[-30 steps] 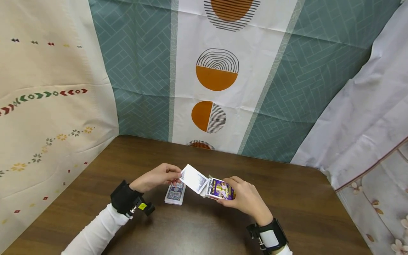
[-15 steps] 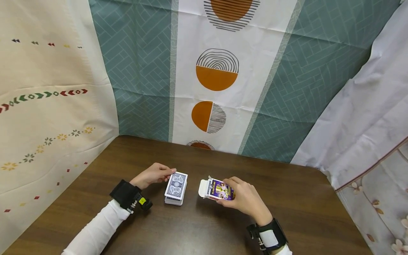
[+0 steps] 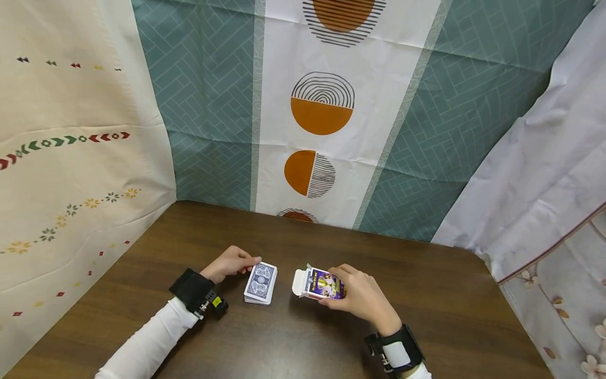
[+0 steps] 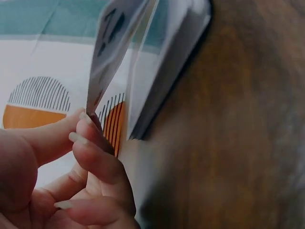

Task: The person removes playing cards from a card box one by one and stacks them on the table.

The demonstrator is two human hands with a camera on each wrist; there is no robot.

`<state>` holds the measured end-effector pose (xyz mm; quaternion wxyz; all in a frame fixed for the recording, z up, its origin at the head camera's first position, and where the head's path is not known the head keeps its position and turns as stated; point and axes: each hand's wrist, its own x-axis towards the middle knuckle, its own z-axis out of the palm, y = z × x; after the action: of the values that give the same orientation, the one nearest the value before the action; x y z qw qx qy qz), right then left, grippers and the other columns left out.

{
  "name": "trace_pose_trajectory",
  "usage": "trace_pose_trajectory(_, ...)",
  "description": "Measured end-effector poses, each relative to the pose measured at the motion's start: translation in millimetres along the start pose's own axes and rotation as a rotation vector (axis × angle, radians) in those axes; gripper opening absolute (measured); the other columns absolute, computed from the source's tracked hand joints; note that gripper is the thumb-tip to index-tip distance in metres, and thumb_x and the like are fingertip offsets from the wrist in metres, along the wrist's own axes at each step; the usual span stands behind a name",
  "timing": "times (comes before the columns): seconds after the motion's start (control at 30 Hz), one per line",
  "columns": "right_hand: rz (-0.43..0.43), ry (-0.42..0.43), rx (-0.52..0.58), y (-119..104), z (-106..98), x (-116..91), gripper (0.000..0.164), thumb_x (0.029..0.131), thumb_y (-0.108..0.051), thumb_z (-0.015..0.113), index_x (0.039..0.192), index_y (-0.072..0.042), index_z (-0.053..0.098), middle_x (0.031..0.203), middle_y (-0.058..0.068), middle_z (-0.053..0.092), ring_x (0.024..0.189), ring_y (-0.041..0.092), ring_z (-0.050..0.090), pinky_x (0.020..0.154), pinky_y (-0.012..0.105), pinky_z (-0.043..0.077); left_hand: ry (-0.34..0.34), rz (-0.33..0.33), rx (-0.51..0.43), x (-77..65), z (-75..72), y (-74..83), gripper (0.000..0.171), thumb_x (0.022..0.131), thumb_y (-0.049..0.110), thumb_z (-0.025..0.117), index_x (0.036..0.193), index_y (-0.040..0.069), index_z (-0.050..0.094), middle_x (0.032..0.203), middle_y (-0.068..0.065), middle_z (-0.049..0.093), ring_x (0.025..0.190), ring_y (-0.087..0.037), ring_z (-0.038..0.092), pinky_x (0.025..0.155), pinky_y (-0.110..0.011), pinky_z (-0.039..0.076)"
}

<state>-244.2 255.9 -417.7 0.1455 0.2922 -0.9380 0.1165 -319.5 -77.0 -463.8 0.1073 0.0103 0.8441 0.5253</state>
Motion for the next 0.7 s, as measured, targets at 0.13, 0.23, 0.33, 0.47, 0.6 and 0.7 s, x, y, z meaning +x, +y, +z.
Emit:
trace_pose_trajectory(0.13, -0.006, 0.001, 0.007, -0.1, 0.8, -0.3, 0.060, 0.070, -0.052, 0.081, 0.112, -0.012, 0.067, 0.103, -0.003, 0.066, 0.075, 0.003, 0.054, 0.061, 0.018, 0.045, 0.074, 0.037, 0.087, -0.4, 5.4, -0.3, 0.033, 0.088, 0.024, 0.071, 0.064, 0.002, 0.068, 0.058, 0.000, 0.054, 0.056, -0.013, 0.044, 0.053, -0.024, 0.030)
trace_pose_trajectory(0.23, -0.017, 0.004, 0.011, 0.0, 1.5, 0.0, 0.060, 0.070, -0.053, 0.080, 0.112, -0.011, 0.067, 0.102, -0.003, 0.066, 0.075, 0.003, 0.054, 0.061, 0.019, 0.045, 0.155, 0.082, 0.186, -1.2, 7.7, 1.5, 0.027, 0.086, 0.024, 0.073, 0.067, 0.004, 0.071, 0.065, -0.003, 0.061, 0.061, -0.014, 0.049, 0.054, -0.024, 0.034)
trace_pose_trajectory(0.33, -0.025, 0.003, 0.007, -0.2, 2.2, 0.8, 0.061, 0.071, -0.054, 0.080, 0.112, -0.011, 0.067, 0.102, -0.003, 0.066, 0.075, 0.003, 0.054, 0.061, 0.019, 0.045, 0.221, 0.098, 0.275, -3.4, 8.4, 5.8, 0.025, 0.084, 0.024, 0.075, 0.069, 0.004, 0.071, 0.069, -0.004, 0.064, 0.063, -0.016, 0.050, 0.053, -0.025, 0.035)
trace_pose_trajectory(0.47, -0.027, 0.007, -0.008, -0.4, 1.5, 2.0, 0.061, 0.070, -0.054, 0.080, 0.112, -0.012, 0.067, 0.102, -0.004, 0.066, 0.074, 0.003, 0.054, 0.061, 0.019, 0.045, 0.246, 0.077, 0.355, -6.2, 8.3, 12.0, 0.027, 0.084, 0.027, 0.075, 0.067, 0.007, 0.066, 0.066, -0.001, 0.057, 0.058, -0.016, 0.047, 0.049, -0.026, 0.031)
trace_pose_trajectory(0.6, -0.024, -0.001, -0.003, -1.7, 1.8, 1.7, 0.061, 0.070, -0.054, 0.080, 0.112, -0.012, 0.067, 0.103, -0.003, 0.066, 0.075, 0.003, 0.054, 0.061, 0.019, 0.045, 0.225, 0.066, 0.413, -9.2, 8.8, 12.3, 0.032, 0.086, 0.027, 0.073, 0.062, 0.010, 0.061, 0.060, 0.002, 0.049, 0.055, -0.014, 0.044, 0.048, -0.027, 0.029)
trace_pose_trajectory(0.7, -0.019, -0.018, 0.009, -3.1, 2.6, 0.9, 0.062, 0.071, -0.055, 0.079, 0.113, -0.011, 0.067, 0.102, -0.003, 0.066, 0.075, 0.003, 0.054, 0.062, 0.019, 0.045, 0.210, 0.061, 0.441, -9.9, 9.3, 10.7, 0.032, 0.085, 0.027, 0.073, 0.061, 0.011, 0.060, 0.061, 0.002, 0.049, 0.056, -0.015, 0.045, 0.048, -0.027, 0.030)
